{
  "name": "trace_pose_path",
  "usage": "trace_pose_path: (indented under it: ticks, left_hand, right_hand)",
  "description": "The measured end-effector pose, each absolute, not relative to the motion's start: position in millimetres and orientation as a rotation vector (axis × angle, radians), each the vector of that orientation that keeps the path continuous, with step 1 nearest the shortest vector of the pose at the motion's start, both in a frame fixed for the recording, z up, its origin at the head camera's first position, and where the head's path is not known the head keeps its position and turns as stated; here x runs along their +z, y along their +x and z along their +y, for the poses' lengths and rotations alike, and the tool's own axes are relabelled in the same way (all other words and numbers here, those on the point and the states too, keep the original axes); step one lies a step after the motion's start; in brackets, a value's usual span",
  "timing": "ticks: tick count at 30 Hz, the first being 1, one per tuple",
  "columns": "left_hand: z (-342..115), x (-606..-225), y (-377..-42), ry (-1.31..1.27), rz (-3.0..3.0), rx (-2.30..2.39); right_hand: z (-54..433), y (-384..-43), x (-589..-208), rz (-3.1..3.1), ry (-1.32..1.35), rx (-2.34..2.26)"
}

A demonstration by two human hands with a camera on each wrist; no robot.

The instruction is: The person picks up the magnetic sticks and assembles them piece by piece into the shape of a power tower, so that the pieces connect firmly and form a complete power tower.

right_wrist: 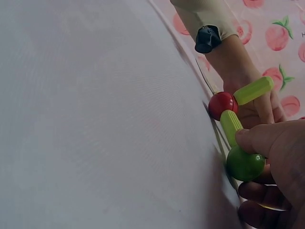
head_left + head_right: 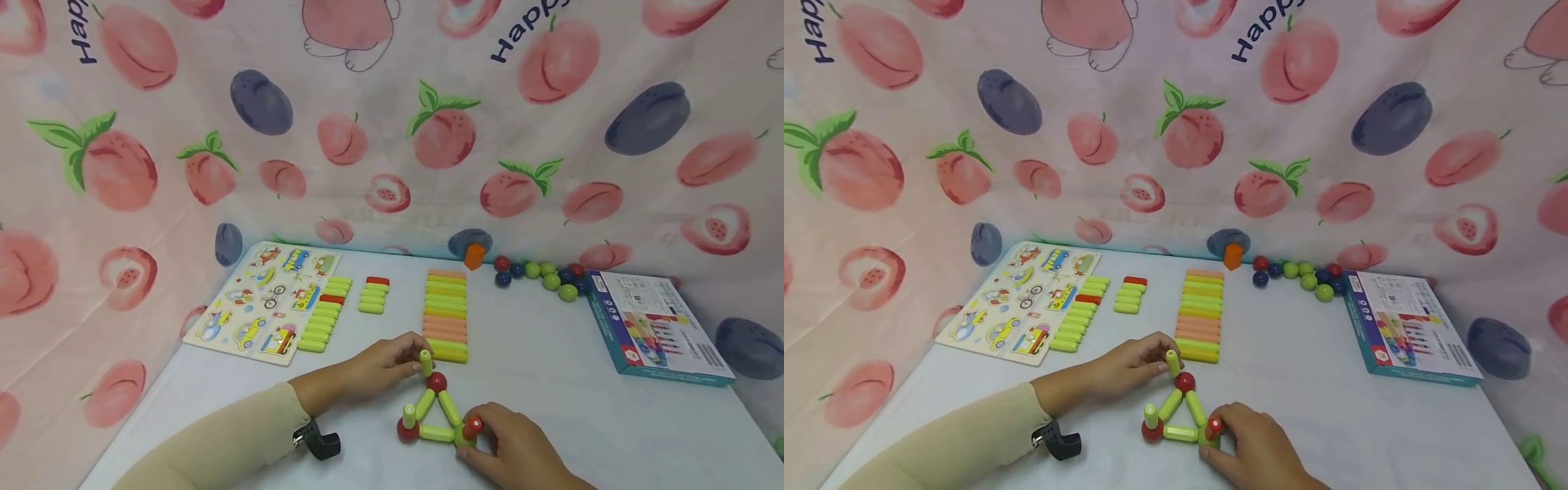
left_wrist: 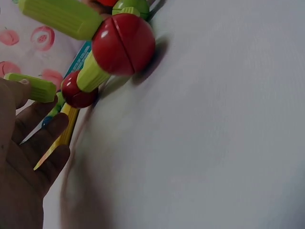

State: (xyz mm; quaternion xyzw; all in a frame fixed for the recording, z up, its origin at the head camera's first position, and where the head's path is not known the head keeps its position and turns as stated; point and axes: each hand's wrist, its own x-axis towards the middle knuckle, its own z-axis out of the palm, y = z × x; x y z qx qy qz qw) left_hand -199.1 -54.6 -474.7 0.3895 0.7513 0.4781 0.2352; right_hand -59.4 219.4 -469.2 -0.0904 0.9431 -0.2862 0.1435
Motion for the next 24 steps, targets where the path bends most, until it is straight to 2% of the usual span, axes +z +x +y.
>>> trace_pose_path:
  ticks: [10, 24]
  left_hand:
    - [-42.6, -478.5, -196.1, 1.136, 2.062, 1.281]
    - [-41.5, -473.3, -194.7, 1.103, 2.105, 1.245]
  right_hand:
    - [220.4, -59.5, -469.4, 2.711, -0.292, -0.821]
    - [219.3, -63.4, -468.5, 2.697, -0.310, -0.814]
